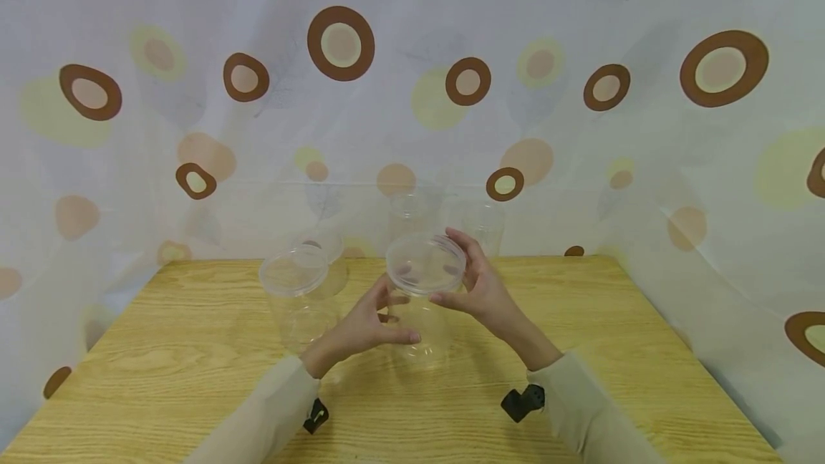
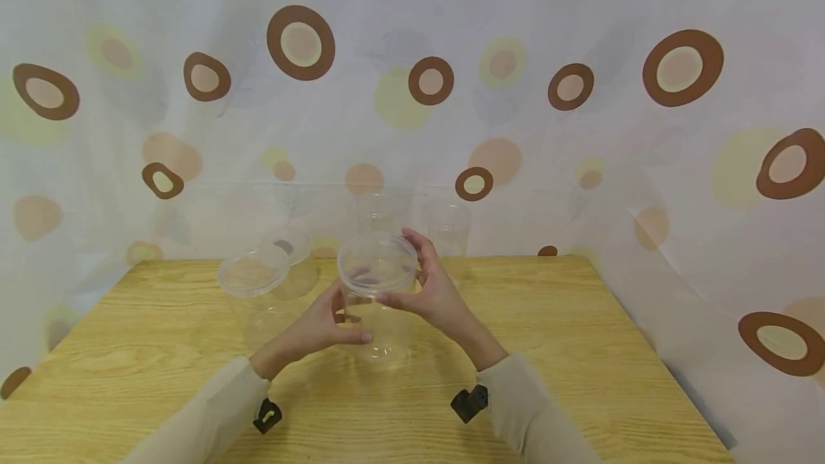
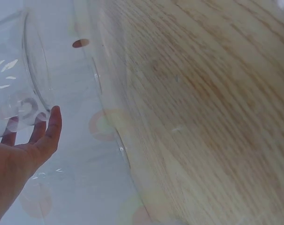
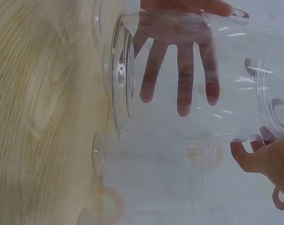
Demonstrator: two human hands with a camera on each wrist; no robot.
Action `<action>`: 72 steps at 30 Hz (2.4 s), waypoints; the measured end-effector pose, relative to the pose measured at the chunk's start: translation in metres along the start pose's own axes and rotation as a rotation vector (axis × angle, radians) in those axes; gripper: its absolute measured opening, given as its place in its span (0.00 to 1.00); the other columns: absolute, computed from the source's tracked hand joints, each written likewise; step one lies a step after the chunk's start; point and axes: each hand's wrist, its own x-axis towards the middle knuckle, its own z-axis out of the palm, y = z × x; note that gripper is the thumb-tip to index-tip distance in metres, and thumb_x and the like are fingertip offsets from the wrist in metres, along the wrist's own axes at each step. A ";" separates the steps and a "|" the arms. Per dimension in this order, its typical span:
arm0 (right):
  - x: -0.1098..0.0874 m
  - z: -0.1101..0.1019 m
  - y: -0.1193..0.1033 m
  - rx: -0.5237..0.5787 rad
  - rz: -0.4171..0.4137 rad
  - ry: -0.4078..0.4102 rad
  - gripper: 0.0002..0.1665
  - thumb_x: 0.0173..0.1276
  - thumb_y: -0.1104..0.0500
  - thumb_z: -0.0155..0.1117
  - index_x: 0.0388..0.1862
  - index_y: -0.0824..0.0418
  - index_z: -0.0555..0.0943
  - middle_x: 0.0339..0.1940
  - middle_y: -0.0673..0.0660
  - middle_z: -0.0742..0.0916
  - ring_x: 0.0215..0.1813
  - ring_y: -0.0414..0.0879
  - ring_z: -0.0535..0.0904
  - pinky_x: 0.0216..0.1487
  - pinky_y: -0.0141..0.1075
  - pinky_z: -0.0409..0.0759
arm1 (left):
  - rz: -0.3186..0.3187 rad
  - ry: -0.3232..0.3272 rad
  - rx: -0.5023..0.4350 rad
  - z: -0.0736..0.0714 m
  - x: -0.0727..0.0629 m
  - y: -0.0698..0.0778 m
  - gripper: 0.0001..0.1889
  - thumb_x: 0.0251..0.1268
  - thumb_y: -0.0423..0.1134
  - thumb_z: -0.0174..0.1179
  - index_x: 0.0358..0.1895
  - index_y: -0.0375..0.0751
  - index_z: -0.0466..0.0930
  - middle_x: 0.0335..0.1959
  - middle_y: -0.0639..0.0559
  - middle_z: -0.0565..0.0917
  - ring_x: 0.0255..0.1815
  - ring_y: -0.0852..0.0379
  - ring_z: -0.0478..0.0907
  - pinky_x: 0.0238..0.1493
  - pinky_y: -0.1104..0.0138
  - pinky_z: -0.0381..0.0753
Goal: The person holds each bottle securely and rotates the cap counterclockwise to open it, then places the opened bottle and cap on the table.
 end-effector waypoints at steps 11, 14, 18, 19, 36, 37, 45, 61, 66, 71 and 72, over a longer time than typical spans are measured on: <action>0.007 -0.009 0.001 0.141 -0.032 -0.170 0.53 0.53 0.59 0.71 0.70 0.62 0.49 0.66 0.59 0.61 0.62 0.46 0.62 0.53 0.31 0.74 | -0.001 -0.067 0.019 -0.008 0.002 -0.019 0.52 0.46 0.40 0.71 0.70 0.69 0.43 0.72 0.56 0.52 0.65 0.44 0.63 0.55 0.52 0.72; 0.009 -0.013 0.001 0.185 -0.032 -0.218 0.53 0.54 0.56 0.70 0.70 0.61 0.49 0.66 0.57 0.60 0.62 0.46 0.63 0.52 0.34 0.76 | 0.005 -0.091 0.018 -0.008 0.001 -0.019 0.52 0.46 0.41 0.71 0.70 0.70 0.43 0.72 0.58 0.53 0.65 0.45 0.64 0.54 0.55 0.73; 0.011 -0.015 0.000 0.214 -0.036 -0.230 0.52 0.54 0.55 0.70 0.71 0.60 0.49 0.67 0.58 0.60 0.64 0.48 0.63 0.53 0.37 0.76 | -0.003 -0.098 0.022 -0.009 0.001 -0.019 0.53 0.46 0.40 0.71 0.70 0.70 0.42 0.72 0.59 0.51 0.66 0.45 0.63 0.54 0.55 0.73; 0.011 -0.015 -0.001 0.217 -0.033 -0.227 0.52 0.54 0.56 0.70 0.71 0.59 0.49 0.68 0.58 0.60 0.63 0.49 0.63 0.53 0.37 0.76 | -0.005 -0.097 0.022 -0.009 0.001 -0.019 0.54 0.46 0.39 0.71 0.70 0.70 0.41 0.72 0.59 0.50 0.66 0.44 0.63 0.55 0.54 0.73; 0.011 -0.026 -0.007 0.191 -0.101 -0.135 0.53 0.55 0.53 0.69 0.71 0.61 0.47 0.67 0.66 0.59 0.65 0.54 0.63 0.57 0.32 0.72 | 0.006 -0.105 0.030 -0.013 -0.006 -0.015 0.47 0.51 0.36 0.68 0.70 0.62 0.46 0.70 0.47 0.57 0.67 0.36 0.59 0.56 0.43 0.67; 0.010 -0.027 -0.007 0.190 -0.103 -0.128 0.53 0.56 0.53 0.69 0.71 0.61 0.47 0.67 0.66 0.59 0.65 0.54 0.63 0.58 0.32 0.72 | 0.008 -0.102 0.036 -0.014 -0.006 -0.019 0.47 0.51 0.36 0.68 0.69 0.63 0.46 0.70 0.48 0.57 0.67 0.37 0.59 0.56 0.43 0.68; 0.002 -0.042 -0.007 0.184 -0.104 -0.077 0.51 0.56 0.56 0.69 0.70 0.62 0.48 0.66 0.61 0.62 0.63 0.43 0.66 0.59 0.30 0.71 | 0.006 -0.077 0.056 -0.020 -0.016 -0.021 0.46 0.51 0.37 0.68 0.69 0.60 0.47 0.69 0.49 0.58 0.67 0.39 0.60 0.57 0.44 0.68; -0.028 -0.091 0.007 0.039 -0.073 -0.105 0.43 0.63 0.69 0.57 0.71 0.61 0.47 0.70 0.61 0.60 0.71 0.46 0.55 0.64 0.31 0.65 | 0.030 -0.042 0.109 -0.040 -0.055 -0.017 0.48 0.48 0.32 0.68 0.70 0.55 0.45 0.69 0.42 0.58 0.65 0.36 0.61 0.54 0.43 0.69; -0.041 -0.106 0.015 -0.050 0.022 -0.075 0.43 0.63 0.69 0.56 0.72 0.56 0.48 0.68 0.62 0.60 0.67 0.37 0.61 0.59 0.26 0.68 | 0.059 -0.042 0.113 -0.048 -0.073 -0.016 0.49 0.48 0.29 0.67 0.71 0.52 0.44 0.69 0.39 0.57 0.66 0.42 0.60 0.53 0.41 0.69; -0.053 -0.120 0.020 -0.153 0.161 -0.042 0.43 0.65 0.65 0.55 0.73 0.49 0.46 0.70 0.64 0.54 0.69 0.53 0.56 0.56 0.38 0.71 | 0.091 -0.037 0.110 -0.062 -0.089 -0.015 0.50 0.48 0.28 0.66 0.71 0.49 0.43 0.68 0.35 0.56 0.63 0.64 0.64 0.50 0.37 0.68; -0.055 -0.123 0.021 -0.177 0.185 -0.036 0.43 0.66 0.64 0.56 0.73 0.48 0.46 0.71 0.64 0.52 0.70 0.59 0.53 0.57 0.43 0.71 | 0.093 -0.037 0.106 -0.065 -0.093 -0.016 0.50 0.48 0.27 0.66 0.71 0.48 0.43 0.68 0.35 0.55 0.63 0.66 0.64 0.50 0.37 0.67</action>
